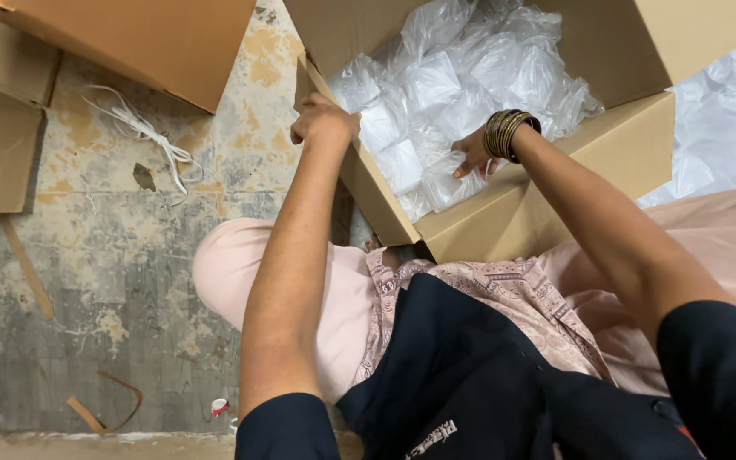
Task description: The person sits on the floor and wraps clear plastic containers in thin plastic bags one at a time, then places the wrapped containers into a cardboard box lined with plastic, arranging them in rows to fill the box.
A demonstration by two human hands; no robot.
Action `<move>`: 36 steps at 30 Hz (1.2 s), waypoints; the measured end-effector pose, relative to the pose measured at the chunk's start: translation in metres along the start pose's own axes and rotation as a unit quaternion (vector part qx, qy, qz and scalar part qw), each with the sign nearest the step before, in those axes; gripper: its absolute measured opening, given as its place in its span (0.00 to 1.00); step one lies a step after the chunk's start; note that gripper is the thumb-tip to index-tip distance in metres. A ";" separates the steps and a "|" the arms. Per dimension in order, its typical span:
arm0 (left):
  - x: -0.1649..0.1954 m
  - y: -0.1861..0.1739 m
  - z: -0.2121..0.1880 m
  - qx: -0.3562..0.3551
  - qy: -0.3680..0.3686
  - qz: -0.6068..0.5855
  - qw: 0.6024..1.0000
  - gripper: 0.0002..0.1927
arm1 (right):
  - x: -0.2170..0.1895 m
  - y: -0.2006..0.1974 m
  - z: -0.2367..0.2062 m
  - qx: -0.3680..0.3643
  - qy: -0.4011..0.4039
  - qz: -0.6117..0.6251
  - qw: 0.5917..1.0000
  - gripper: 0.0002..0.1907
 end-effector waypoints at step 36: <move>0.030 0.023 -0.102 -0.134 0.588 -0.510 0.614 0.48 | -0.035 0.078 -0.140 0.468 -0.580 0.194 0.638 0.41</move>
Point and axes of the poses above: each hand's wrist, its own z-axis towards the middle knuckle, its own y-axis out of the palm, x = y × z, the point moved 1 cm from there along z, towards the middle knuckle, and after that the axes turned 11 degrees about -x, right-handed, at the moved point
